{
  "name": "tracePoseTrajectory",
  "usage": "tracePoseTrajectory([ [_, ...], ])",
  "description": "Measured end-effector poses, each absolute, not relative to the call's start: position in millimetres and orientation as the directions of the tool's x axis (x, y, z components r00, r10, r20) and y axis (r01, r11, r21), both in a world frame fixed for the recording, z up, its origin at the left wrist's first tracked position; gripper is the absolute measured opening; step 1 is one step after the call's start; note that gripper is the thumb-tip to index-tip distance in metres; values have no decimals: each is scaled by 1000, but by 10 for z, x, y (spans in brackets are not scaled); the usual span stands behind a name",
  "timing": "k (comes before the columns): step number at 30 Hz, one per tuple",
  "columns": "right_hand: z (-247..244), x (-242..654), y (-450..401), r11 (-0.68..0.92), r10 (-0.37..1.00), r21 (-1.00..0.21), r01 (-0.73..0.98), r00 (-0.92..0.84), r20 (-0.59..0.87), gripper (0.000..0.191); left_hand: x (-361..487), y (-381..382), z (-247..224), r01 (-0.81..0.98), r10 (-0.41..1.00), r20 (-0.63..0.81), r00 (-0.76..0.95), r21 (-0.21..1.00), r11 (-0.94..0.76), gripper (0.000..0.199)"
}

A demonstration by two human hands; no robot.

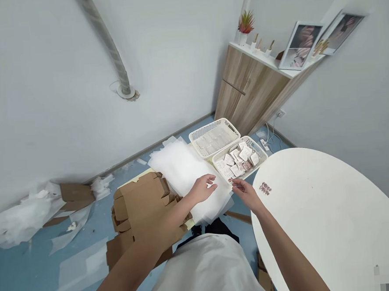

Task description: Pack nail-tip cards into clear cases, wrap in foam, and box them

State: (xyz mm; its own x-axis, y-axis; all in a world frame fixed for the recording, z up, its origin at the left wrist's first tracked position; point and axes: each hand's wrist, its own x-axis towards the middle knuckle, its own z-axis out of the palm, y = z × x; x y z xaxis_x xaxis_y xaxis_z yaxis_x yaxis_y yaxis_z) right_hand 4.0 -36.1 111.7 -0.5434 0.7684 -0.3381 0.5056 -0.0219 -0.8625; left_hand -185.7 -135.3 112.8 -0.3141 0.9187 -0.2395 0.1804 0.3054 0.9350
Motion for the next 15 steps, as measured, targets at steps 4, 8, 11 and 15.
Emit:
tracePoseTrajectory([
  [4,1048,-369,238,134,786,-827,545,-567,-246,36,-2122,-776,1039,-21,852,-330,-407,936,352,37],
  [8,928,-800,856,412,765,-687,598,-637,-97,42,-2355,-19,853,-248,793,-462,-398,886,392,57],
  [11,775,-1038,1281,518,749,-588,622,-662,-41,46,-2417,498,701,-425,765,-544,-344,817,390,60],
  [15,583,-1224,1716,568,746,-428,703,-660,-93,48,-2356,976,523,-549,717,-615,-328,742,385,58],
])
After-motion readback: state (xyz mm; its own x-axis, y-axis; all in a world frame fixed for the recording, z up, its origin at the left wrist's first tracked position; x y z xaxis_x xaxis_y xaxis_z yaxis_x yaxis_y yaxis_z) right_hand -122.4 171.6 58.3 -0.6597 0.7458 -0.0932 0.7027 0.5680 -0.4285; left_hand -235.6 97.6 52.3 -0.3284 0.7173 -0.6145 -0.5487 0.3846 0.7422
